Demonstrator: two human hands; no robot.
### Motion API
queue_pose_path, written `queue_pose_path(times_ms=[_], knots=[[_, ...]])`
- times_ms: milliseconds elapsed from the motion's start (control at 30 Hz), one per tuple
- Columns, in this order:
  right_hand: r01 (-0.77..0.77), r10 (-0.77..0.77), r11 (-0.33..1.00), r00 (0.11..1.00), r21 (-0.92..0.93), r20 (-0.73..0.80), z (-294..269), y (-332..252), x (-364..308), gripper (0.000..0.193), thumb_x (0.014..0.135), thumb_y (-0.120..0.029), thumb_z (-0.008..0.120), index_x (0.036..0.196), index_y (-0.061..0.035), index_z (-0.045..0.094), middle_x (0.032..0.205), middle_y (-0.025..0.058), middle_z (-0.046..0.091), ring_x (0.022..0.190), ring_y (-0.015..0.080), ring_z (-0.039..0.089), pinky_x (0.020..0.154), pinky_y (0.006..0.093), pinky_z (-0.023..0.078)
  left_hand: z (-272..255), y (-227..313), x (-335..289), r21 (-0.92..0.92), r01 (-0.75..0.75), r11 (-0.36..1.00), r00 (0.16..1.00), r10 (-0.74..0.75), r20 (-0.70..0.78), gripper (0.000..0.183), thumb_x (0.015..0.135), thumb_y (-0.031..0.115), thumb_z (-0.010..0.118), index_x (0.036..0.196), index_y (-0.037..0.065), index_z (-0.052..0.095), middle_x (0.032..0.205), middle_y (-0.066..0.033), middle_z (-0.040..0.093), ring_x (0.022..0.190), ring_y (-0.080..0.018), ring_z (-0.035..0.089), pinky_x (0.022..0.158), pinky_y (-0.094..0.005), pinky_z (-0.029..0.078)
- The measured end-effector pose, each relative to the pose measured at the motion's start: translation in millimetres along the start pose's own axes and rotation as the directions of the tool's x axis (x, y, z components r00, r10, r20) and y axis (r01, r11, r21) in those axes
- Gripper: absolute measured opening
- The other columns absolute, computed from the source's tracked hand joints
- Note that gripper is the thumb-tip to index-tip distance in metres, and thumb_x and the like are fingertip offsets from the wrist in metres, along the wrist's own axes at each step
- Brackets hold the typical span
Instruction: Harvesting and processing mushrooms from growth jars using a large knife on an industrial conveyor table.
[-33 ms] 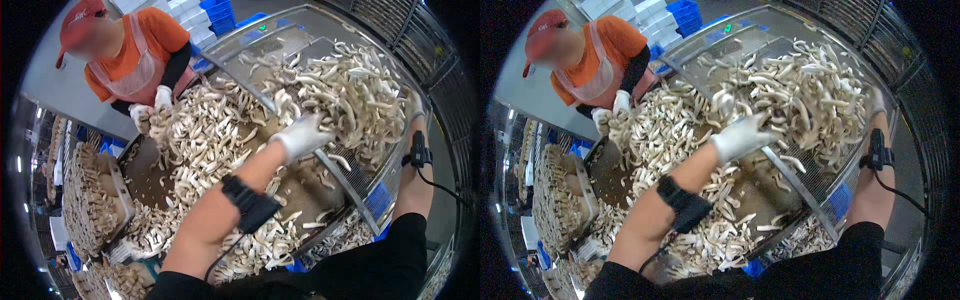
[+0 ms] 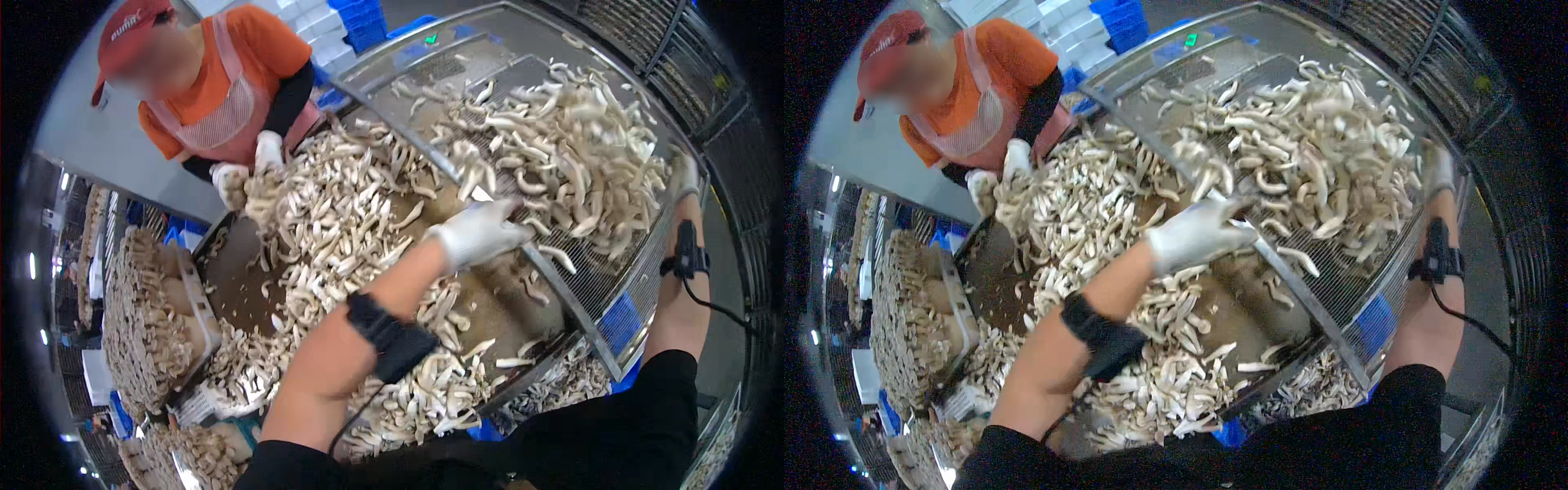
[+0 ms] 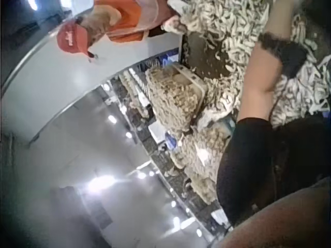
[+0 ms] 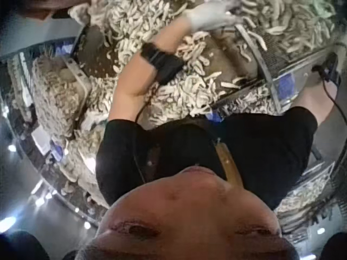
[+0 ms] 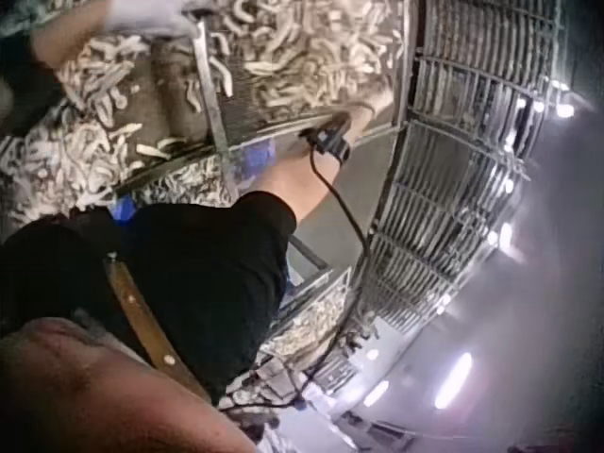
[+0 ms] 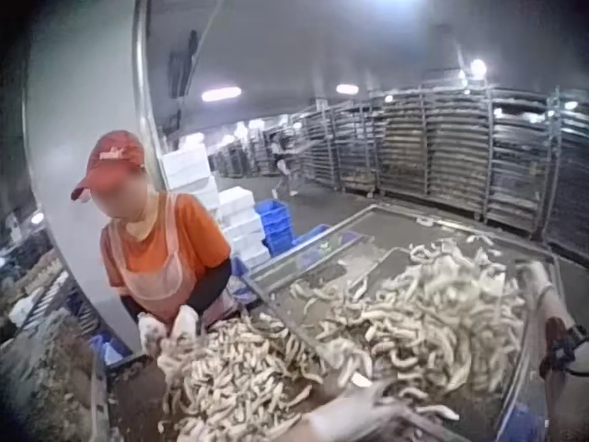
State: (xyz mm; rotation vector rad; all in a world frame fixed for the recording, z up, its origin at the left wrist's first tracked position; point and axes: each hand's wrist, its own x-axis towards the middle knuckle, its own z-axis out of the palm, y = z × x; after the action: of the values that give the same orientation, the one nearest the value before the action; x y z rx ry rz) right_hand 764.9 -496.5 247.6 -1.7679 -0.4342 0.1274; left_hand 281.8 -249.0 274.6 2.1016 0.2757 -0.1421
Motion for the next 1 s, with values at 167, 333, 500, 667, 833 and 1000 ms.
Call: queue_pose_path(times_ms=[167,333,500,667,833,1000], knots=[[0.526,-0.526,0.846,0.850,-0.084,0.023,63.8,-59.4,-128.6,0.035,0.092,-0.019,0.054,0.124,-0.0041,0.055,0.113,0.0108,0.060,0.100,0.0185,0.058,0.087,0.0292,0.047,17.7,-76.4,-181.7,-0.065,0.295,0.953,0.946,-0.301,-0.122,0.066,0.086,0.046,0.059,0.136,0.004,0.043,0.126,-0.0255,0.053,0.111,-0.0334,0.057,0.096,-0.0392,0.044],[-0.271,0.101,0.960,0.578,0.074,0.810,242.5,-88.3,-345.0,0.045,0.081,-0.015,0.064,0.124,-0.0027,0.055,0.095,0.0046,0.063,0.079,0.0138,0.059,0.078,0.0281,0.049,108.5,-169.0,-359.1,-0.074,0.484,0.872,0.710,-0.441,-0.549,0.070,0.075,0.044,0.070,0.128,0.003,0.050,0.121,-0.0242,0.053,0.114,-0.0354,0.052,0.100,-0.0476,0.040],[0.545,0.302,0.605,0.517,-0.580,0.801,318.5,-22.7,-366.8,0.074,0.081,-0.048,0.062,0.135,-0.0037,0.040,0.132,0.0290,0.044,0.120,0.0401,0.047,0.101,0.0437,0.040,218.5,-131.8,-356.0,0.376,0.199,0.905,0.976,-0.150,-0.156,0.098,0.049,0.056,0.081,0.134,0.022,0.045,0.140,-0.0263,0.029,0.133,-0.0472,0.022,0.105,-0.0656,0.017],[0.666,0.474,0.549,0.249,-0.505,0.844,220.4,-9.4,-423.0,0.121,0.060,-0.049,0.082,0.149,-0.0140,0.008,0.149,0.0299,0.014,0.134,0.0439,0.028,0.109,0.0430,0.032,266.9,-164.7,-406.9,0.443,0.294,0.847,0.863,-0.037,-0.503,0.104,0.045,0.067,0.077,0.132,0.019,0.043,0.134,-0.0278,0.028,0.125,-0.0525,0.026,0.099,-0.0705,0.020],[0.792,0.503,0.496,0.072,-0.356,0.861,131.9,84.8,-555.2,0.110,0.053,-0.037,0.086,0.137,0.0084,0.032,0.143,0.0303,0.026,0.131,0.0456,0.031,0.112,0.0414,0.025,267.4,-174.9,-397.6,0.463,0.266,0.845,0.888,-0.027,-0.460,0.086,0.061,0.063,0.070,0.129,0.017,0.045,0.130,-0.0276,0.033,0.124,-0.0520,0.028,0.096,-0.0701,0.027],[0.550,0.069,0.803,0.296,-0.229,0.953,250.1,-12.5,-597.1,0.109,0.058,-0.025,0.080,0.143,0.0067,0.018,0.146,0.0356,0.008,0.132,0.0510,0.022,0.111,0.0462,0.025,231.6,-238.6,-328.9,0.599,0.292,0.746,0.822,0.125,-0.556,0.087,0.078,0.054,0.062,0.145,0.014,0.023,0.141,-0.0330,0.022,0.126,-0.0524,0.032,0.104,-0.0596,0.031]])
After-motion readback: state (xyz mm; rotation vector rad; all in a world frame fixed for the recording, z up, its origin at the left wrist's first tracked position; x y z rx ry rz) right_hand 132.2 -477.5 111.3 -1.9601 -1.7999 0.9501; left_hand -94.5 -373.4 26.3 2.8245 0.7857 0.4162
